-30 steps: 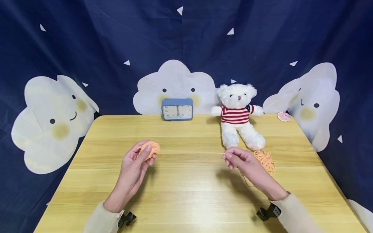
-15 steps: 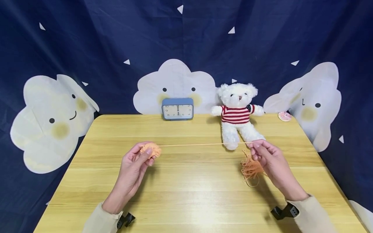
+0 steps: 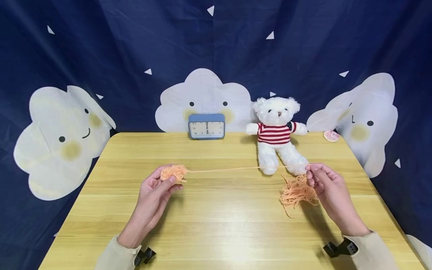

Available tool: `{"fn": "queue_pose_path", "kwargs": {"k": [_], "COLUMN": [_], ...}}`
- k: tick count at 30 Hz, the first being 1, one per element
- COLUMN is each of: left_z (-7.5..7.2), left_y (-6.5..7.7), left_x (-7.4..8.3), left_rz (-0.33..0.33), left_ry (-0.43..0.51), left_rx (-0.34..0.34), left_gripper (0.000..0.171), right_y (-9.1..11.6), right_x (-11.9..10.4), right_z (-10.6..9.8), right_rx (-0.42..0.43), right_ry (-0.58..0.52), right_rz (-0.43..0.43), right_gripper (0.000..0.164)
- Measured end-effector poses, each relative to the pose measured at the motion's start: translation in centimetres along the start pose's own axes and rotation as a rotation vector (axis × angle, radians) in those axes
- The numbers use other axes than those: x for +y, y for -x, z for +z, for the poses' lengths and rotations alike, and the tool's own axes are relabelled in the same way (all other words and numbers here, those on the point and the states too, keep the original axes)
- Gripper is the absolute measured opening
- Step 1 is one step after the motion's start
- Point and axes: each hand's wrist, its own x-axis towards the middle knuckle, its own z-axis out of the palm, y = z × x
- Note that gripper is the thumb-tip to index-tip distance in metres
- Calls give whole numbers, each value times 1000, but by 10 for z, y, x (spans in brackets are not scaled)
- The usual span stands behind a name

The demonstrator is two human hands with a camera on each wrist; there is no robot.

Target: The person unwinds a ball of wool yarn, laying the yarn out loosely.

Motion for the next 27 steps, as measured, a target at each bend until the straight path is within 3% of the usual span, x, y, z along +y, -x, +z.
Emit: {"fn": "queue_pose_path", "kwargs": {"k": [9,12,19,27], "left_z": [-4,-5,-5,-7], "left_y": [1,1,-2,-1], "left_x": [1,2,1,3], "left_rz": [42,48,80,76], "left_ry": [150,147,42,124], "left_rx": [-35,-59,-69,-125], "left_gripper": [26,24,27,29], "right_y": [8,9,13,14], "right_x": [4,6,8,12], "right_z": [-17,-25,-43,-54], "right_rx": [55,74,113,153], "right_ry": [-16,-46,-138,-74], "right_rz": [31,37,35,55], "right_gripper": [24,26,29,27]}}
